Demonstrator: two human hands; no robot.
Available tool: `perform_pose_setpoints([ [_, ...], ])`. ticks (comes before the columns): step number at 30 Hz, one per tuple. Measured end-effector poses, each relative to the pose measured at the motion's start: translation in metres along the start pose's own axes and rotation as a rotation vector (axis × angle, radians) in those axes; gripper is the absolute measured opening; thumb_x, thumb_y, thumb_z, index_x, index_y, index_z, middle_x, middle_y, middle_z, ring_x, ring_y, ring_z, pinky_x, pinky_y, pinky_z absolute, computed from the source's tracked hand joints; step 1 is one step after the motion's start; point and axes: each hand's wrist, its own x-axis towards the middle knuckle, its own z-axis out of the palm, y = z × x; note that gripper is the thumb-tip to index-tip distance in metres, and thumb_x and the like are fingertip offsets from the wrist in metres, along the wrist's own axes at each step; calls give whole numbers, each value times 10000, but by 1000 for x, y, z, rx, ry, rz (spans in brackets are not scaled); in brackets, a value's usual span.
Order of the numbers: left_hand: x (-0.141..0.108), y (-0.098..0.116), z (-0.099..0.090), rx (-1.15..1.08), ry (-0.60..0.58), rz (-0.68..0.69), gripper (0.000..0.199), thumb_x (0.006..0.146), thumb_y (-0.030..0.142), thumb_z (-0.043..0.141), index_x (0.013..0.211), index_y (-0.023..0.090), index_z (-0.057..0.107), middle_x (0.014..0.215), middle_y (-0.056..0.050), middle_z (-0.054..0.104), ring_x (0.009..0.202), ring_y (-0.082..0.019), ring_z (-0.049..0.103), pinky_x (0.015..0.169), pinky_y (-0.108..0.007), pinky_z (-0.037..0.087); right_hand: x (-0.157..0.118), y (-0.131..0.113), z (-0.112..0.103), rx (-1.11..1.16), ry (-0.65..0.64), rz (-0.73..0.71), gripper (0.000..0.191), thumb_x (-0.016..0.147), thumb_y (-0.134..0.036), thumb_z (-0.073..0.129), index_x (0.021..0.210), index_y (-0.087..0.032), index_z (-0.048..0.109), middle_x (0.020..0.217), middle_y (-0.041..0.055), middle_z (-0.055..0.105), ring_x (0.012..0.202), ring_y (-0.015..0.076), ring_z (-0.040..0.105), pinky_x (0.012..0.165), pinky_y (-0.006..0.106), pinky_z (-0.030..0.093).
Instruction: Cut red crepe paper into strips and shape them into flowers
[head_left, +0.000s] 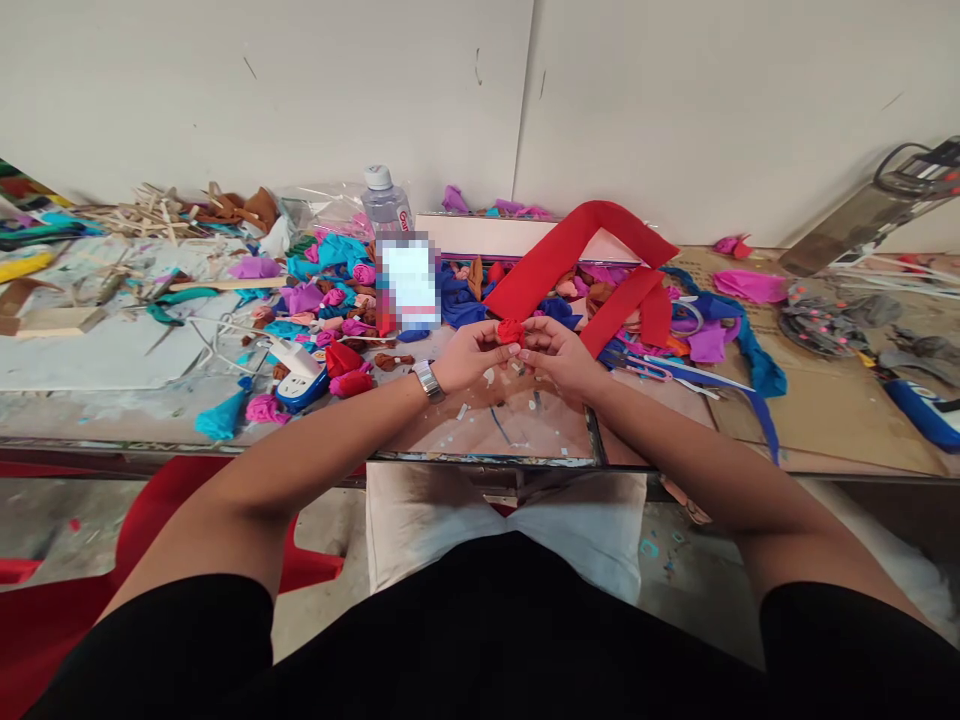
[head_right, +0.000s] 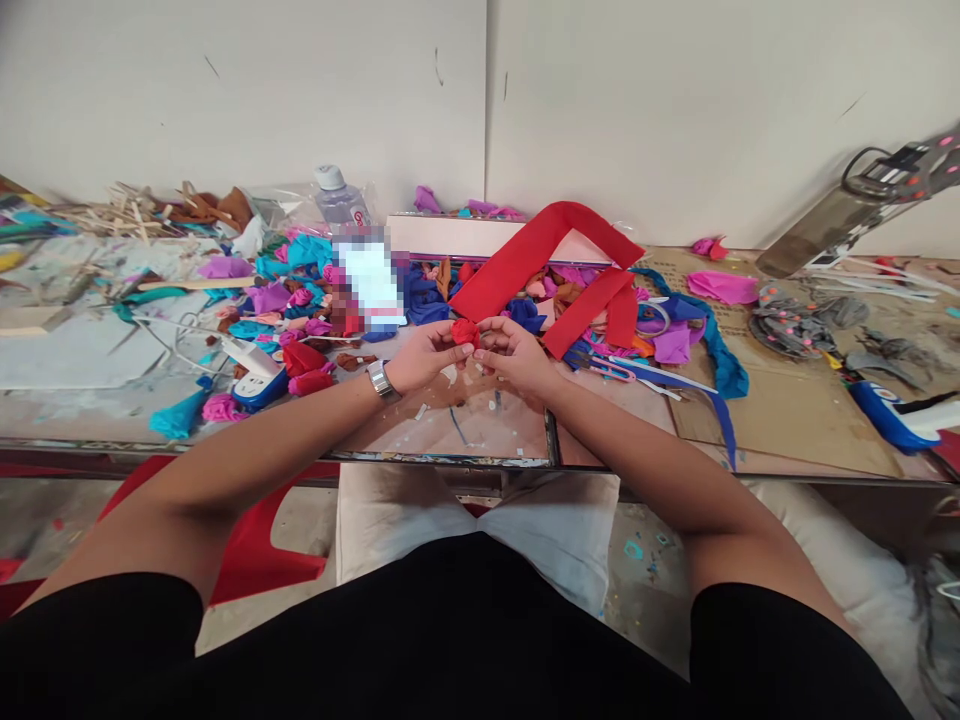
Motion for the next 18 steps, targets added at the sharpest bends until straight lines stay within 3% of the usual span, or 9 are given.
perform_pose_setpoints([
  [4, -1, 0, -1, -52, -52, -7, 512, 745, 538, 934, 972, 153, 685, 816, -21, 712, 677, -106, 658, 614, -214, 527, -3, -1, 4, 105, -56, 39, 719, 731, -409, 974, 1321, -276, 587, 931, -15, 753, 734, 133, 667, 612, 220, 545],
  [9, -4, 3, -2, -38, -134, -28, 529, 774, 592, 898, 998, 142, 733, 818, -53, 745, 674, -115, 651, 631, -231, 518, -5, -2, 6, 165, -116, 58, 813, 736, -364, 977, 1418, -294, 541, 970, -20, 754, 718, 122, 662, 610, 216, 537],
  [14, -3, 6, 0, 26, -59, 14, 516, 739, 596, 917, 864, 138, 717, 817, -28, 720, 684, -98, 617, 671, -235, 528, -3, 1, 2, 31, -127, 49, 736, 788, -408, 941, 1398, -260, 557, 945, -9, 733, 673, 118, 634, 616, 239, 539],
  [18, -2, 5, -3, 70, -18, -23, 513, 772, 599, 882, 915, 139, 706, 842, -40, 732, 715, -131, 671, 699, -266, 566, -3, -1, -4, -131, -75, -84, 663, 830, -503, 891, 1370, -260, 593, 1036, 18, 676, 782, 139, 643, 680, 263, 559],
])
